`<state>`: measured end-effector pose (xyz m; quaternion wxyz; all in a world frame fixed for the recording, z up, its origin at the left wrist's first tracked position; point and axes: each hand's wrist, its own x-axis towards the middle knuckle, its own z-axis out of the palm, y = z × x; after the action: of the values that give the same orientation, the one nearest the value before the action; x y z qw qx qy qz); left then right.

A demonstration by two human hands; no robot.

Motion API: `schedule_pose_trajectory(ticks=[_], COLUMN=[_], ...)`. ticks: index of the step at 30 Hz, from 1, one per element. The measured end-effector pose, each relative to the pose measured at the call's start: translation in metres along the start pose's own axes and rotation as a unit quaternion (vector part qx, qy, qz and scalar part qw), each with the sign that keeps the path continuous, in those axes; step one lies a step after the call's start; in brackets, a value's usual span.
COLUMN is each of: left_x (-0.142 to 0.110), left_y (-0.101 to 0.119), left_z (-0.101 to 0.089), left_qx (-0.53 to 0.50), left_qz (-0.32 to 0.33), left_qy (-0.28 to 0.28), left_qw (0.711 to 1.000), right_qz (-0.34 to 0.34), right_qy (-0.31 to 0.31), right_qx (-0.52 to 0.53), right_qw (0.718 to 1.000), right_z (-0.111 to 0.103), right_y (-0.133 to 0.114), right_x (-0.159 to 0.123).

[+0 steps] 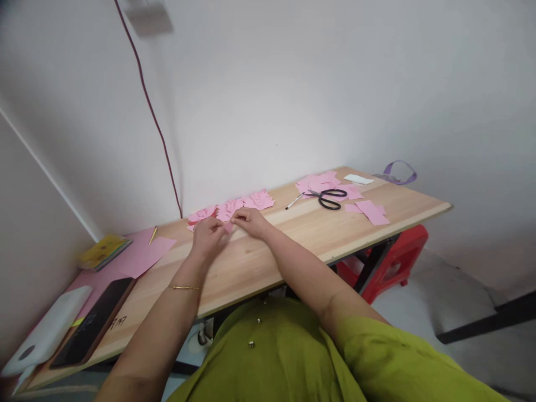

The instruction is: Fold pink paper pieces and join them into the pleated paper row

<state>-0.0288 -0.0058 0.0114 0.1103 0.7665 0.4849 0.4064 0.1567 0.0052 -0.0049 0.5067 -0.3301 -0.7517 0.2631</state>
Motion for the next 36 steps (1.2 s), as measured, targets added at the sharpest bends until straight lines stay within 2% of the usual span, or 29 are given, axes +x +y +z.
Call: schedule_pose_trajectory(ticks=[5,9,14,17,20,24,28,32,34,36], left_x=[0.002,0.004,0.005,0.006,0.006,0.002,0.001,0.002,0.002,0.002], left_y=[-0.015,-0.024,-0.022,-0.021,-0.021,-0.018,-0.011,-0.005,-0.004,-0.005], left_z=[-0.007,-0.011,-0.018,-0.023,-0.024,-0.014,-0.002,-0.001,-0.001,0.0], left_qx=[0.045,-0.002,-0.022,-0.06,-0.183,-0.346,-0.397,-0.458,-0.465,-0.445], left_qz=[-0.02,-0.044,-0.068,-0.104,-0.138,-0.185,-0.222,-0.242,-0.247,-0.244], left_qy=[-0.007,-0.001,0.011,0.049,0.083,0.031,0.04,0.048,0.055,0.073], left_qw=[0.999,0.999,0.997,0.991,0.97,0.919,0.89,0.854,0.849,0.859], right_qz=[0.025,0.04,0.055,0.07,0.09,0.095,0.092,0.097,0.1,0.097], right_qy=[0.014,0.01,0.015,0.035,0.071,0.078,0.061,0.027,0.017,0.029], right_qx=[0.006,0.015,0.03,0.027,0.034,0.043,0.047,0.067,0.064,0.053], right_qw=[1.0,0.999,0.998,0.997,0.993,0.991,0.993,0.993,0.993,0.993], right_z=[-0.008,-0.009,-0.008,-0.013,-0.019,-0.021,-0.016,-0.014,-0.015,-0.016], right_y=[0.004,0.007,0.008,0.01,0.013,0.014,0.013,0.013,0.012,0.012], right_x=[0.001,0.001,0.002,0.002,0.002,0.003,0.002,0.002,0.001,0.001])
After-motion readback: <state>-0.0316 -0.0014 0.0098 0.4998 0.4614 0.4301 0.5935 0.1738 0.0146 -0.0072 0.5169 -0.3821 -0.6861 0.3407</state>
